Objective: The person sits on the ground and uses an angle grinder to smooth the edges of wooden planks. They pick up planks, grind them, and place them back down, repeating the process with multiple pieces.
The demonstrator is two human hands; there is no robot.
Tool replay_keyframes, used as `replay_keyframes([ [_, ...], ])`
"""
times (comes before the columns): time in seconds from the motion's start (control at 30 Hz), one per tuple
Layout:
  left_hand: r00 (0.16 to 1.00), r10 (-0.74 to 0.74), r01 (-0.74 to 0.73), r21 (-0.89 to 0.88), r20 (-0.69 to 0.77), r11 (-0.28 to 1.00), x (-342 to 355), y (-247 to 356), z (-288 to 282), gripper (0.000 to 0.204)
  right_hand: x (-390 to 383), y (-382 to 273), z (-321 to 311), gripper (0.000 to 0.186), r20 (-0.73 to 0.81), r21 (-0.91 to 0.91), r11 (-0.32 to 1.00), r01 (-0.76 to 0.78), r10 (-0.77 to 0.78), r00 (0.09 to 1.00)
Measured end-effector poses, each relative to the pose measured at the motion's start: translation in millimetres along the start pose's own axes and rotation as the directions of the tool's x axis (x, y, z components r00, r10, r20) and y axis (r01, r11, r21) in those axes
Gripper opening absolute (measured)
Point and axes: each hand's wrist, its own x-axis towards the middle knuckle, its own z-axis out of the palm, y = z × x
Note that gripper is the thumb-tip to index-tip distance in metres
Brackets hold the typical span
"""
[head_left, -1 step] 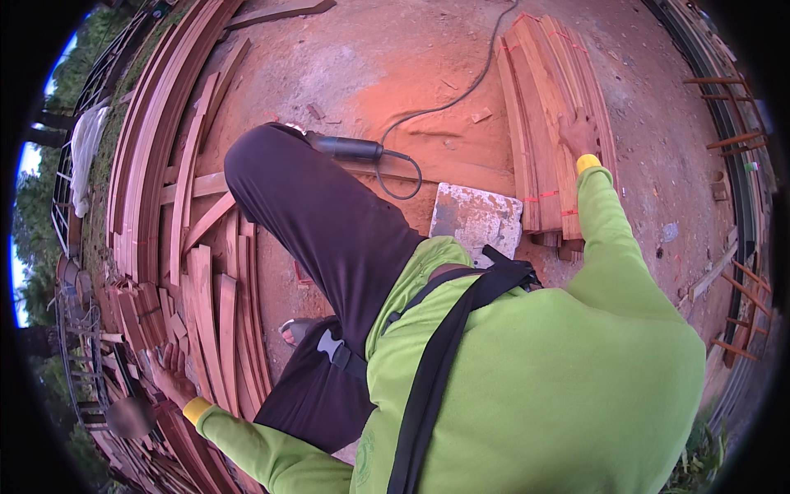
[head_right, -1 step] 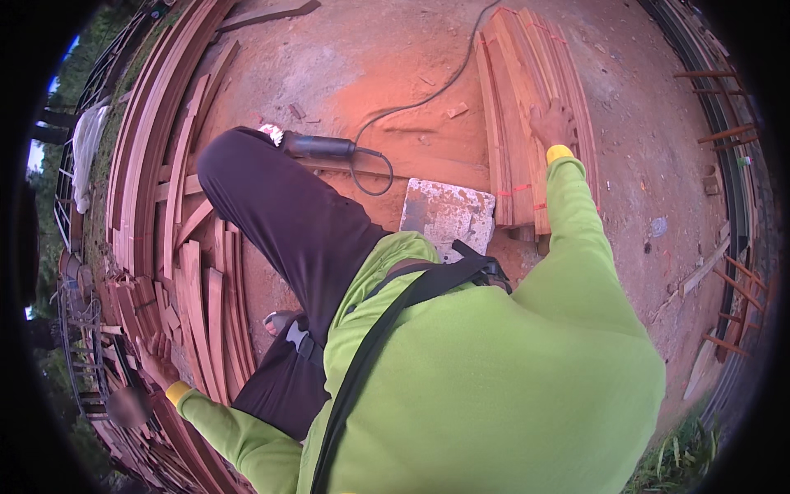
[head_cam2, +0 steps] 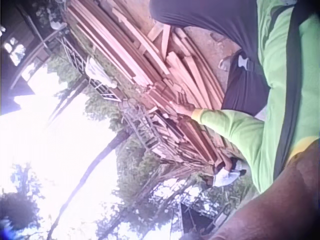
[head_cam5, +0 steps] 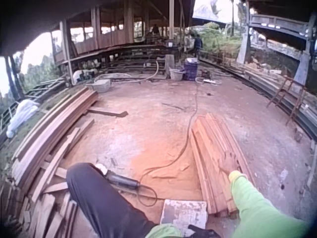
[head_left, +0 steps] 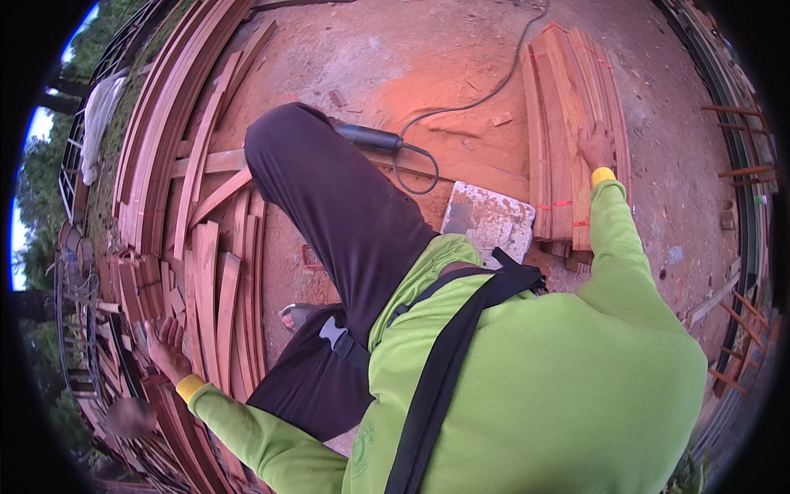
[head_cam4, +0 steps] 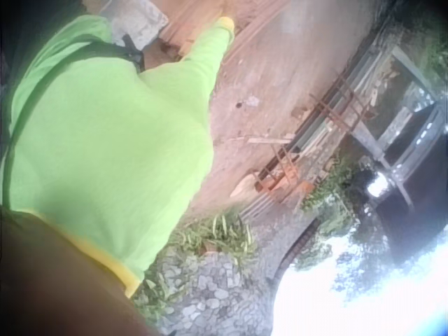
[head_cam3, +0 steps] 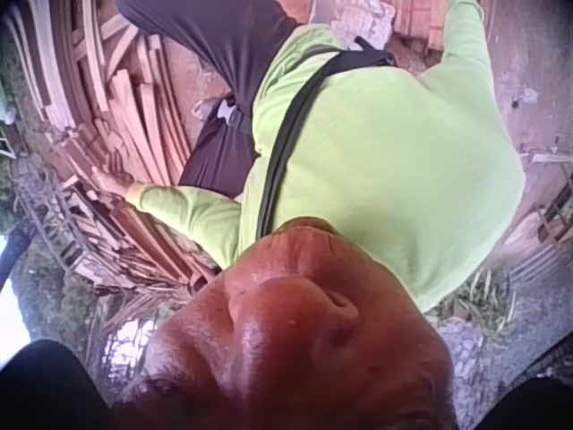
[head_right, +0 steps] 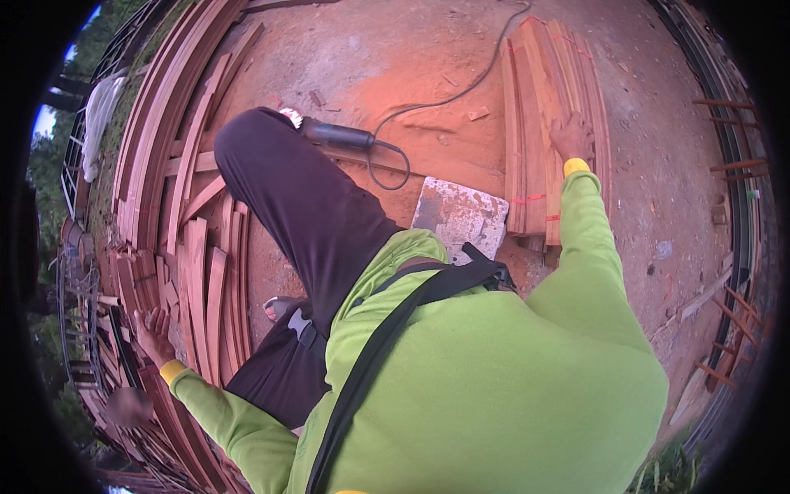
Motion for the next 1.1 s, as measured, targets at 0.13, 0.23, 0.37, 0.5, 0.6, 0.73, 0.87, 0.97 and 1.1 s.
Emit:
replay_keyframes([
  [0.13, 0.995, 0.091, -0.09, -0.017, 0.035, 0.996, -27, 38, 48, 0.058, 44, 82, 36, 0.074, -0.002, -0.015, 0.99, 0.142, -0.142, 0.99],
  [0.23, 0.984, 0.165, -0.168, -0.04, -0.06, 0.985, -43, 58, 12, 0.043, 51, 85, 46, 0.081, 0.001, -0.1, 0.979, 0.176, -0.177, 0.984],
  [0.37, 0.965, 0.18, -0.198, -0.081, -0.193, 0.977, -77, 44, -70, 0.041, 47, 65, 34, 0.081, 0.029, -0.107, 0.964, 0.242, -0.24, 0.97],
  [0.5, 0.936, 0.118, -0.166, -0.12, -0.331, 0.979, -122, 11, -119, 0.044, 58, 54, 28, 0.077, -0.047, -0.061, 0.954, 0.293, -0.296, 0.954],
  [0.6, 0.913, 0.026, -0.105, -0.173, -0.408, 0.979, -147, -40, -136, 0.04, 63, 32, 16, 0.075, -0.065, -0.164, 0.937, 0.308, -0.322, 0.945],
  [0.73, 0.855, -0.211, 0.077, -0.287, -0.474, 0.955, -193, -120, -132, 0.047, 74, -48, 21, 0.073, -0.027, -0.278, 0.851, 0.445, -0.47, 0.882],
  [0.87, 0.892, -0.157, 0.067, -0.22, -0.424, 0.973, -236, -219, -120, 0.047, 91, -188, 47, 0.061, -0.001, -0.078, 0.601, 0.796, -0.798, 0.602],
  [0.97, 0.824, -0.358, 0.233, -0.312, -0.44, 0.921, -262, -236, -75, 0.047, 5, -295, 26, 0.056, 0.013, 0.238, 0.481, 0.844, -0.871, 0.492],
  [1.1, 0.791, -0.429, 0.269, -0.381, -0.437, 0.884, -270, -244, -51, 0.048, -50, -415, -16, 0.06, -0.028, 0.426, 0.334, 0.841, -0.924, 0.381],
])
